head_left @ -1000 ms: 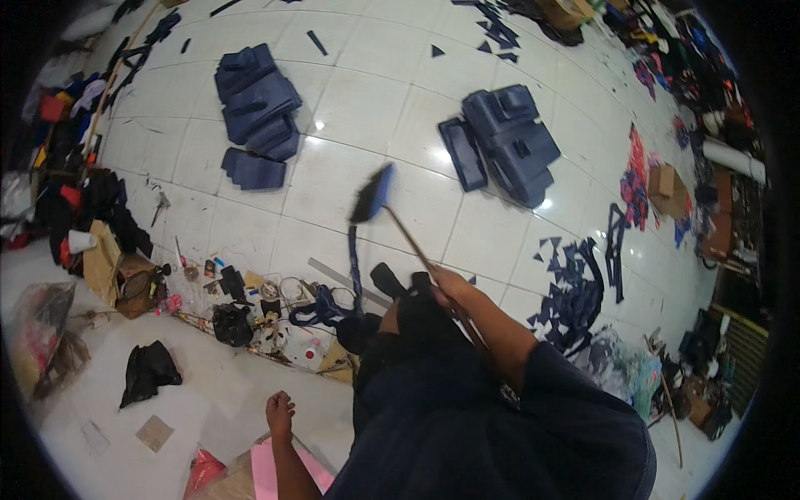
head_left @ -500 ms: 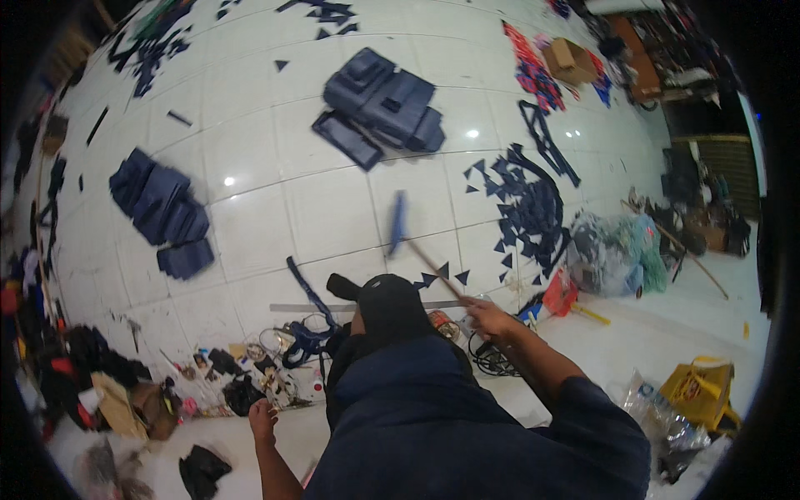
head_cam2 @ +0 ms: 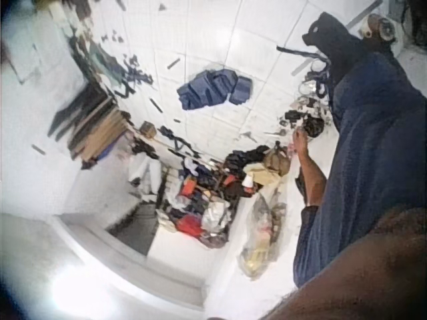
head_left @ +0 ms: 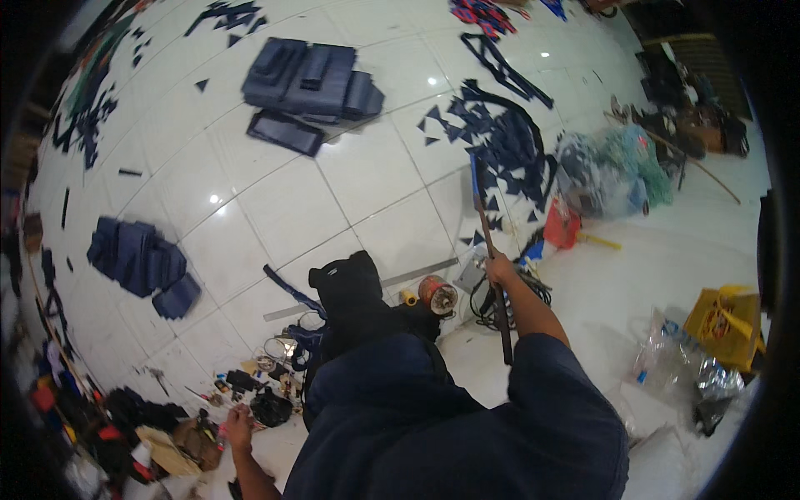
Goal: The person handles a blue fabric strap and then sweeps various textile scraps into a pile on a tiled floor using a broom.
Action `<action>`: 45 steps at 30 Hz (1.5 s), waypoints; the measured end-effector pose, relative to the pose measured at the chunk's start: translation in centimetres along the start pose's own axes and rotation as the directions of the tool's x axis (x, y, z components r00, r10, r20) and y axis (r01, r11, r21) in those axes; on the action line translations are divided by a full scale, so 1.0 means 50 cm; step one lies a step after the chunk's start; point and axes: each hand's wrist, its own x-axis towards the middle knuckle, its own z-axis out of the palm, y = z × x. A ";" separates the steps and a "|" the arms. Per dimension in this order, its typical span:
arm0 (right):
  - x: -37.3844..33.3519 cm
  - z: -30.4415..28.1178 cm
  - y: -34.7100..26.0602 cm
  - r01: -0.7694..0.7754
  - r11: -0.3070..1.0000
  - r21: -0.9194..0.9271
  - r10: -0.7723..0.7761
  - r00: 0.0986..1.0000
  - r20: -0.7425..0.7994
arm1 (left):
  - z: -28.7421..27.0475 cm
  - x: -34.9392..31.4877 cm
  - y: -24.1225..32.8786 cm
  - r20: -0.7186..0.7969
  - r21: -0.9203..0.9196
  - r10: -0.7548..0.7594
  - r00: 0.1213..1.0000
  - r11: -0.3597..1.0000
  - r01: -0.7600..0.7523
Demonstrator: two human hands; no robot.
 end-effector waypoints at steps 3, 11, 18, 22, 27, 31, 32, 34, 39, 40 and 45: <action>-0.164 -0.010 -0.007 -0.025 0.970 0.242 0.045 0.996 -0.076 | 0.033 0.025 0.018 0.024 0.011 -0.019 1.000 1.000 0.018; -0.120 -0.007 0.023 -0.047 0.998 -0.038 0.055 0.971 0.231 | 0.071 0.072 0.303 0.050 0.044 0.269 0.962 0.961 -0.271; -0.040 -0.152 0.005 0.096 0.949 0.302 -0.058 0.990 -0.131 | 0.099 0.048 0.498 -0.049 -0.002 0.340 0.939 0.940 -0.341; -0.115 -0.223 -0.171 -0.065 0.792 0.607 -0.224 0.894 0.388 | 0.197 0.042 0.473 -0.049 -0.008 0.265 0.963 0.964 -0.265; -0.090 -0.143 -0.504 -0.008 0.805 0.594 -0.429 0.685 0.590 | 0.259 -0.028 0.397 0.016 0.204 0.277 0.961 0.940 -0.274; -0.072 -0.090 -0.724 0.160 0.842 0.515 -0.511 0.540 0.669 | 0.210 -0.083 0.314 -0.145 -0.017 0.202 0.969 0.978 -0.207; -0.070 -0.089 -0.769 0.124 0.812 0.570 -0.547 0.501 0.671 | 0.193 -0.090 0.288 -0.213 -0.074 0.176 0.961 0.978 -0.196; -0.075 -0.088 -0.852 0.023 0.763 0.646 -0.592 0.426 0.684 | 0.165 -0.101 0.224 -0.284 -0.199 0.070 0.956 0.971 -0.130; -0.097 -0.054 -1.012 0.231 0.886 0.402 -0.461 0.534 0.709 | 0.206 -0.113 0.041 -0.307 -0.392 -0.162 0.938 0.919 0.031; -0.101 -0.042 -1.035 0.267 0.877 0.400 -0.480 0.536 0.695 | 0.226 -0.110 0.006 -0.286 -0.404 -0.200 0.937 0.912 0.071; -0.103 0.012 -1.153 0.257 0.889 0.380 -0.456 0.585 0.671 | 0.271 -0.041 -0.085 -0.038 -0.392 -0.293 0.955 0.884 0.255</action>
